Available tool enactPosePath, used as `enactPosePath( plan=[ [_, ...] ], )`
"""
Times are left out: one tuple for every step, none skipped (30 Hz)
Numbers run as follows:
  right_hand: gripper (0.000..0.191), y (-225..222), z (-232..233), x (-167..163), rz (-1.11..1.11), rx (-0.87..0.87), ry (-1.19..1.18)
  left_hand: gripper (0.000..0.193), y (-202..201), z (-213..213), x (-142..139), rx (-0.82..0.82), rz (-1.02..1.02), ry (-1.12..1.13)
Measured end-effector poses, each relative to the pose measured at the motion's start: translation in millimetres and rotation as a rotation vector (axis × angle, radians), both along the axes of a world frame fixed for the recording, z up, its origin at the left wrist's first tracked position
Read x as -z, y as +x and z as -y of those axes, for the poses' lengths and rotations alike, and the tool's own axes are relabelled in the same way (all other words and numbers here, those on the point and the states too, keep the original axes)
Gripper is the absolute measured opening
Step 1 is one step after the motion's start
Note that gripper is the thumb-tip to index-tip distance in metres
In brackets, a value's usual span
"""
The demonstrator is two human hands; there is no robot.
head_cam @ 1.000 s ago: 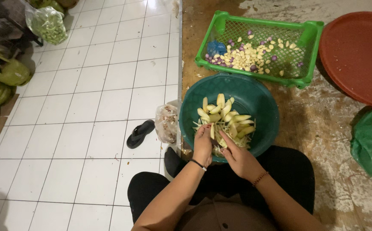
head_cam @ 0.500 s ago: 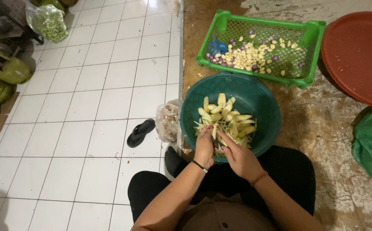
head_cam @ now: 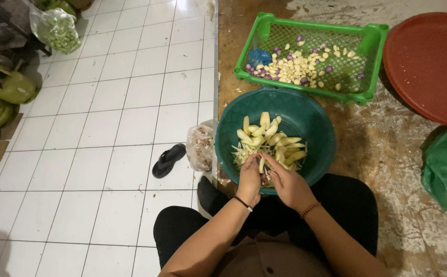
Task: The person sits on the floor and uses a peeler to remove the skin from pale yellow vegetables, placing the peeled pieces into a green basin. The person handles the vegetables one at a time and continues peeling throughout the clip.
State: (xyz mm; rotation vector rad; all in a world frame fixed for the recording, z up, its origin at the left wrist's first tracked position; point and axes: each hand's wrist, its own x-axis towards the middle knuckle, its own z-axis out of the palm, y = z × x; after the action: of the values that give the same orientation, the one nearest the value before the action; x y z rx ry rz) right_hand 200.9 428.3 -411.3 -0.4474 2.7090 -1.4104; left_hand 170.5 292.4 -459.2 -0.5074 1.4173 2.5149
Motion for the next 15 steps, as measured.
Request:
enactPosePath(
  plan=[
    [0.056, -0.1, 0.1, 0.4, 0.024, 0.006, 0.010, 0.022, 0.4, 0.3, 1.0, -0.001, 0.006, -0.004],
    [0.056, -0.6, 0.0, -0.1, 0.046, 0.014, 0.021, 0.023, -0.4, 0.0, 1.7, 0.001, 0.010, -0.007],
    [0.056, -0.5, -0.1, -0.8, 0.070, 0.022, 0.032, 0.024, -0.7, -0.4, 2.8, 0.002, 0.016, -0.011],
    [0.056, -0.2, 0.2, -1.7, 0.057, 0.016, 0.016, 0.024, -0.3, -1.1, 4.3, -0.004, 0.008, -0.011],
    [0.055, -0.7, 1.4, -2.8, 0.042, 0.010, 0.001, 0.023, -0.8, -1.5, 5.6, -0.012, -0.002, -0.012],
    [0.055, -0.6, 2.2, -4.0, 0.028, 0.003, -0.015, 0.023, -1.2, -1.5, 6.6, -0.020, -0.012, -0.012],
    [0.054, -1.3, 2.8, -5.0, 0.051, 0.010, 0.000, 0.024, -2.3, -1.0, 7.1, -0.017, 0.010, -0.019],
    [0.053, -1.9, 3.9, -5.7, 0.076, 0.019, 0.015, 0.024, -2.6, -0.2, 6.7, -0.014, 0.032, -0.026],
    [0.052, -2.6, 4.3, -6.1, 0.100, 0.027, 0.030, 0.025, -2.7, 0.1, 6.8, -0.011, 0.054, -0.032],
    [0.050, -3.2, 4.7, -6.1, 0.092, 0.029, 0.022, 0.025, -2.6, 0.4, 6.9, -0.003, 0.046, -0.035],
    [0.048, -3.9, 4.9, -5.4, 0.084, 0.029, 0.015, 0.024, -1.8, 0.9, 7.8, 0.004, 0.038, -0.038],
    [0.046, -4.5, 5.4, -4.2, 0.078, 0.030, 0.007, 0.024, -0.3, 1.4, 7.1, 0.011, 0.032, -0.041],
    [0.046, -6.9, 4.7, -2.8, 0.123, 0.063, 0.027, 0.023, 2.1, 0.2, 6.2, 0.037, 0.025, -0.050],
    [0.046, -10.7, 3.1, -1.4, 0.169, 0.097, 0.048, 0.023, 5.4, -2.0, 5.2, 0.064, 0.018, -0.059],
    [0.045, -13.3, 1.4, 0.4, 0.216, 0.131, 0.069, 0.022, 8.2, -3.3, 3.7, 0.090, 0.012, -0.068]
  ],
)
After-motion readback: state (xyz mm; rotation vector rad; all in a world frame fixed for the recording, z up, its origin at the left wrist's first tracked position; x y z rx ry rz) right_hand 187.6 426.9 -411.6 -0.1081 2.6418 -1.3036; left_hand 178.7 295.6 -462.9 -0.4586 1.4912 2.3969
